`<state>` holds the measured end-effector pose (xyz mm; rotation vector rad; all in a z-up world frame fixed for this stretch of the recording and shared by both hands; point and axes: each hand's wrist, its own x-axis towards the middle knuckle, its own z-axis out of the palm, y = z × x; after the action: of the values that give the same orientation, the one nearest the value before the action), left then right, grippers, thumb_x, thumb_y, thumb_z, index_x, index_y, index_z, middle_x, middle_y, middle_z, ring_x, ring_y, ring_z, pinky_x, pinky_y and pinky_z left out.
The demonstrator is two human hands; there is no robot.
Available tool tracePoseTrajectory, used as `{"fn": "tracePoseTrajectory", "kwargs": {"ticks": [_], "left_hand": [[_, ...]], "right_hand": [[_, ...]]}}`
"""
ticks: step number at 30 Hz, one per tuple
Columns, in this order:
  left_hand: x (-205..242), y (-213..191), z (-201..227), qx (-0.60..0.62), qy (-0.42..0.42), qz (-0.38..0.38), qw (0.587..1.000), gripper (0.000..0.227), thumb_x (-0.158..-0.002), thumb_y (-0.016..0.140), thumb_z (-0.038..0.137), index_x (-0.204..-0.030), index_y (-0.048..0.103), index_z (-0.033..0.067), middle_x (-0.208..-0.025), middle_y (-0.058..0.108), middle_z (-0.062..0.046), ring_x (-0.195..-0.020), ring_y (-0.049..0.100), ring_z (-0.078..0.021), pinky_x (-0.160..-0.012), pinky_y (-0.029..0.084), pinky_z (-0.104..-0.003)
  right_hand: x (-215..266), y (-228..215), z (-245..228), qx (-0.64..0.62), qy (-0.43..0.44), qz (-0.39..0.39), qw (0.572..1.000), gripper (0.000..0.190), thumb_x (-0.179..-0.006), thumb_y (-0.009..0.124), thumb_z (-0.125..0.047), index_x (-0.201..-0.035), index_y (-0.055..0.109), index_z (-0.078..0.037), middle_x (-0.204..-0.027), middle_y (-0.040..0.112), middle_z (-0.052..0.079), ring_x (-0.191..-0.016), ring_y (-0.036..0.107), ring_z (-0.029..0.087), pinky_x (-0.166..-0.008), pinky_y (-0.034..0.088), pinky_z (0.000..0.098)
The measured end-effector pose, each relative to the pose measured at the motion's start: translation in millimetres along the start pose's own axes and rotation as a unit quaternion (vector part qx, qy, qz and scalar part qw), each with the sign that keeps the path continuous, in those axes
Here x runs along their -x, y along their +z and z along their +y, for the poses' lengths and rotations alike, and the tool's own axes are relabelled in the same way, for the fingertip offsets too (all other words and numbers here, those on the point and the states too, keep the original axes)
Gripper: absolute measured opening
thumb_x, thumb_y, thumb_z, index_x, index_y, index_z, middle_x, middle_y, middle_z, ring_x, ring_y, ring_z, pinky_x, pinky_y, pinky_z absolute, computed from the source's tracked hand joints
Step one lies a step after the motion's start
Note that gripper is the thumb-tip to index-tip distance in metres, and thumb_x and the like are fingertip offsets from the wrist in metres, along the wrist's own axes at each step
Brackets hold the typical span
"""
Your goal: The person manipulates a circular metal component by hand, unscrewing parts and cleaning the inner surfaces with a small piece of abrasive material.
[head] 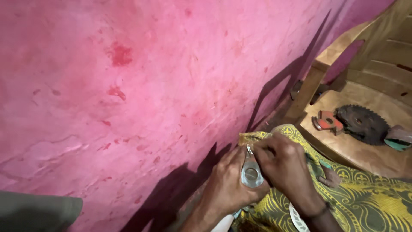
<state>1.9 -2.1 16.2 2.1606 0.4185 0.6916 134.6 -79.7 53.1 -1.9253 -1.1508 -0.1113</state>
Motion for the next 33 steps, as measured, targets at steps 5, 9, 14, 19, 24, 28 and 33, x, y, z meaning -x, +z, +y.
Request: {"fn": "tracePoseTrajectory", "kwargs": {"ticks": [5, 9, 14, 19, 24, 28, 33], "left_hand": [[2.6, 7.2, -8.7, -0.031, -0.009, -0.012, 0.999, 0.101, -0.071, 0.084, 0.037, -0.143, 0.043, -0.0196, -0.140, 0.056, -0.037, -0.129, 0.060, -0.0447, -0.108, 0.052, -0.044], [0.8, 1.5, 4.2, -0.034, -0.013, 0.005, 0.999, 0.101, -0.070, 0.084, 0.039, -0.144, 0.044, -0.0174, -0.135, 0.060, -0.035, -0.127, 0.061, -0.0445, -0.106, 0.052, -0.045], [-4.0, 4.9, 8.6, 0.011, -0.097, -0.029, 0.995, 0.095, -0.074, 0.079, 0.044, -0.146, 0.046, -0.0091, -0.126, 0.068, -0.024, -0.115, 0.070, -0.0357, -0.099, 0.058, -0.041], [-7.8, 7.1, 4.6, -0.050, -0.002, -0.003, 0.999, 0.106, -0.067, 0.087, 0.035, -0.147, 0.040, -0.0150, -0.136, 0.059, -0.032, -0.123, 0.062, -0.0440, -0.104, 0.051, -0.047], [-7.1, 16.6, -1.4, -0.057, 0.009, 0.002, 0.998, 0.105, -0.070, 0.086, 0.034, -0.149, 0.039, -0.0164, -0.139, 0.057, -0.033, -0.128, 0.059, -0.0441, -0.107, 0.050, -0.047], [-7.3, 20.2, -4.3, -0.084, 0.018, 0.006, 0.996, 0.098, -0.072, 0.087, 0.035, -0.143, 0.044, -0.0175, -0.139, 0.055, -0.036, -0.131, 0.057, -0.0465, -0.110, 0.048, -0.048], [-9.4, 25.0, -2.3, -0.088, 0.016, 0.008, 0.996, 0.095, -0.073, 0.086, 0.036, -0.141, 0.047, -0.0171, -0.139, 0.055, -0.037, -0.131, 0.056, -0.0474, -0.109, 0.047, -0.049]], "right_hand": [[4.7, 2.2, 6.1, 0.007, -0.019, 0.000, 1.000, 0.009, -0.080, 0.075, -0.006, -0.088, 0.079, -0.001, -0.079, 0.072, 0.016, -0.068, 0.073, 0.028, -0.061, 0.056, 0.0379], [-7.1, 11.6, 27.7, -0.086, 0.055, -0.021, 0.995, 0.013, -0.081, 0.078, -0.010, -0.092, 0.081, -0.003, -0.083, 0.077, 0.013, -0.067, 0.071, 0.021, -0.059, 0.056, 0.0320], [11.5, 6.6, 88.9, -0.341, 0.279, 0.027, 0.897, 0.015, -0.089, 0.075, -0.011, -0.101, 0.078, -0.002, -0.084, 0.077, 0.007, -0.067, 0.065, 0.010, -0.058, 0.051, 0.0225], [19.9, -3.3, 116.1, -0.463, 0.351, 0.026, 0.814, 0.021, -0.095, 0.074, -0.012, -0.111, 0.070, 0.000, -0.091, 0.073, 0.004, -0.070, 0.059, 0.006, -0.057, 0.044, 0.0201], [23.2, -10.2, 111.7, -0.487, 0.358, -0.002, 0.797, 0.038, -0.085, 0.073, -0.009, -0.122, 0.066, -0.005, -0.095, 0.073, 0.006, -0.080, 0.067, 0.008, -0.069, 0.054, 0.0217], [24.2, -19.0, 108.0, -0.484, 0.360, -0.045, 0.797, 0.039, -0.087, 0.073, -0.011, -0.124, 0.069, -0.001, -0.095, 0.073, 0.006, -0.080, 0.066, 0.011, -0.072, 0.054, 0.0252], [24.9, -24.7, 105.3, -0.409, 0.310, -0.095, 0.853, 0.030, -0.090, 0.071, -0.017, -0.114, 0.075, 0.002, -0.094, 0.076, 0.006, -0.083, 0.067, 0.011, -0.075, 0.054, 0.0278]]}}
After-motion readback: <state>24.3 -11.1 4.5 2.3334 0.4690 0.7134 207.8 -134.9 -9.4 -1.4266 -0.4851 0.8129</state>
